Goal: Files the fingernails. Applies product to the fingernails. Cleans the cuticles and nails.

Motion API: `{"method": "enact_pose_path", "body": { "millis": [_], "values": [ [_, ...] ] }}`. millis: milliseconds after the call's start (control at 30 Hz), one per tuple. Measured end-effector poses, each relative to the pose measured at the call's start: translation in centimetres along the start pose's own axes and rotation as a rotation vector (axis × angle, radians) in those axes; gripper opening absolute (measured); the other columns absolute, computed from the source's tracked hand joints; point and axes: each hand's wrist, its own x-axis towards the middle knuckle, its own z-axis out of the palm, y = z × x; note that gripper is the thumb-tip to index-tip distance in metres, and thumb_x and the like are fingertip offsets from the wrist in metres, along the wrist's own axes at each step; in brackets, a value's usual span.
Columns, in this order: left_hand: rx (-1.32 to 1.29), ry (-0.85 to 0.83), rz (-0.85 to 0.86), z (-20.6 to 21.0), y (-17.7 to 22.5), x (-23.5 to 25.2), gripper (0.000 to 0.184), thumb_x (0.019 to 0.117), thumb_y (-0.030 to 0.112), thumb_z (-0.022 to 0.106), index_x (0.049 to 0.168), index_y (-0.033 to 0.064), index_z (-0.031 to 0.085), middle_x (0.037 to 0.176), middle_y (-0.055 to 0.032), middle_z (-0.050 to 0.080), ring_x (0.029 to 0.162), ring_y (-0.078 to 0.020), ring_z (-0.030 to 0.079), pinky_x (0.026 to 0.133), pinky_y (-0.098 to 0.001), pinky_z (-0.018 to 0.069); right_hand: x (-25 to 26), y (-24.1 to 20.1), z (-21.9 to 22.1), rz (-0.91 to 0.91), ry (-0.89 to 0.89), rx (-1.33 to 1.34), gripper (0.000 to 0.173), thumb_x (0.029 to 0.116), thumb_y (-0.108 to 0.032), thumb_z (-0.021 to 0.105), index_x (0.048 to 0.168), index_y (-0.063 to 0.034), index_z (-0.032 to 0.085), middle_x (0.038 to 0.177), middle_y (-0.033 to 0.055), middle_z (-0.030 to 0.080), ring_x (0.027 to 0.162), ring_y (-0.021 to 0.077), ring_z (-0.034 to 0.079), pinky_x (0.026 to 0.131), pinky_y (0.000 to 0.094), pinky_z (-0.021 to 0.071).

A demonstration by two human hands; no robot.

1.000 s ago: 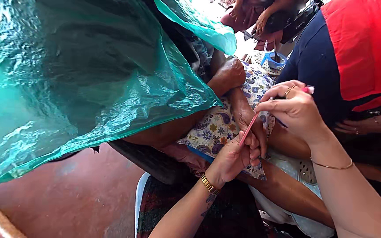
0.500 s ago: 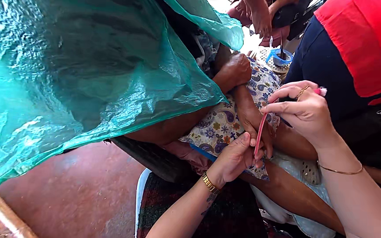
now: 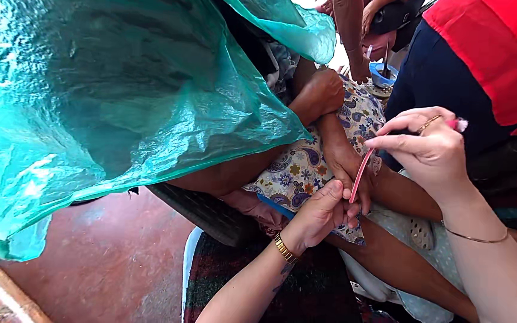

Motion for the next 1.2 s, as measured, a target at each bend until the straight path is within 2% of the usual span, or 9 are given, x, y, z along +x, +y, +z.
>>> {"method": "enact_pose_path", "body": {
  "millis": [167, 533, 633, 733, 833, 933, 1000, 1100, 1200],
  "values": [
    [0.007, 0.014, 0.001, 0.1, 0.1, 0.0, 0.024, 0.1095, 0.029, 0.039, 0.098, 0.0159, 0.055, 0.089, 0.0004, 0.062, 0.077, -0.0099, 0.063, 0.069, -0.0245, 0.0539, -0.7, -1.4, 0.0, -0.039, -0.063, 0.075, 0.018, 0.0953, -0.011, 0.066, 0.097, -0.0182, 0.083, 0.103, 0.0065, 0.073, 0.116, 0.0238, 0.061, 0.108, 0.0510, 0.0336],
    [0.024, 0.033, 0.000, 0.3, -0.1, 0.1, 0.025, 0.1097, 0.027, 0.037, 0.097, 0.0154, 0.055, 0.085, 0.0011, 0.062, 0.075, -0.0093, 0.062, 0.069, -0.0241, 0.0535, -3.2, -1.1, 0.3, 0.136, 0.155, -0.089, 0.013, 0.0972, -0.013, 0.070, 0.101, -0.0121, 0.082, 0.104, 0.0123, 0.073, 0.114, 0.0269, 0.062, 0.105, 0.0488, 0.0366],
    [0.043, 0.029, 0.008, 0.2, -0.1, 0.1, 0.023, 0.1099, 0.029, 0.038, 0.101, 0.0162, 0.055, 0.087, 0.0014, 0.063, 0.078, -0.0088, 0.064, 0.071, -0.0236, 0.0540, -3.5, -3.0, 1.0, 0.058, 0.136, -0.034, 0.014, 0.0963, -0.011, 0.069, 0.099, -0.0168, 0.082, 0.103, 0.0092, 0.073, 0.114, 0.0242, 0.061, 0.105, 0.0470, 0.0356],
    [0.056, 0.042, -0.004, 0.3, 0.1, 0.1, 0.025, 0.1100, 0.028, 0.037, 0.099, 0.0160, 0.055, 0.086, 0.0011, 0.063, 0.077, -0.0088, 0.063, 0.070, -0.0234, 0.0533, -4.5, -2.0, 0.9, 0.103, 0.193, -0.020, 0.011, 0.0961, -0.013, 0.071, 0.098, -0.0163, 0.082, 0.101, 0.0059, 0.075, 0.110, 0.0192, 0.064, 0.104, 0.0439, 0.0375],
    [0.054, 0.045, -0.002, 0.4, -0.1, 0.2, 0.026, 0.1103, 0.027, 0.034, 0.099, 0.0153, 0.054, 0.085, 0.0010, 0.062, 0.076, -0.0089, 0.062, 0.070, -0.0231, 0.0532, -5.4, -1.6, 1.2, 0.153, 0.312, -0.089, 0.008, 0.0948, -0.013, 0.074, 0.096, -0.0100, 0.082, 0.099, 0.0102, 0.075, 0.106, 0.0220, 0.065, 0.099, 0.0417, 0.0431],
    [0.041, 0.017, 0.025, 0.1, -0.3, 0.1, 0.024, 0.1095, 0.030, 0.040, 0.099, 0.0152, 0.055, 0.086, 0.0005, 0.063, 0.077, -0.0091, 0.063, 0.070, -0.0231, 0.0530, -6.2, -4.3, 2.2, 0.090, 0.280, -0.071, 0.009, 0.0963, -0.015, 0.071, 0.098, -0.0185, 0.080, 0.095, 0.0039, 0.073, 0.100, 0.0161, 0.064, 0.099, 0.0384, 0.0403],
    [0.047, 0.023, 0.018, 0.2, -0.1, 0.1, 0.025, 0.1096, 0.029, 0.039, 0.098, 0.0152, 0.055, 0.085, 0.0005, 0.063, 0.077, -0.0092, 0.063, 0.070, -0.0234, 0.0534, -6.7, -3.6, 2.0, 0.119, 0.307, -0.118, 0.009, 0.0963, -0.015, 0.072, 0.097, -0.0172, 0.080, 0.094, 0.0052, 0.074, 0.097, 0.0165, 0.065, 0.096, 0.0378, 0.0429],
    [0.057, 0.044, -0.002, 0.5, -0.1, 0.0, 0.028, 0.1104, 0.026, 0.033, 0.096, 0.0153, 0.055, 0.085, 0.0008, 0.062, 0.076, -0.0092, 0.062, 0.070, -0.0242, 0.0537, -7.5, -0.7, 0.7, 0.274, 0.383, -0.148, 0.010, 0.0947, -0.015, 0.075, 0.099, -0.0103, 0.082, 0.100, 0.0113, 0.073, 0.102, 0.0217, 0.065, 0.094, 0.0389, 0.0463],
    [0.071, 0.063, -0.003, 0.6, -0.1, 0.0, 0.030, 0.1106, 0.025, 0.031, 0.097, 0.0139, 0.056, 0.084, 0.0006, 0.063, 0.075, -0.0088, 0.063, 0.069, -0.0236, 0.0539, -6.5, -2.6, 0.5, 0.195, 0.321, -0.027, 0.009, 0.0968, -0.016, 0.071, 0.096, -0.0164, 0.080, 0.104, 0.0044, 0.072, 0.114, 0.0191, 0.061, 0.105, 0.0414, 0.0408]
  ]
}}
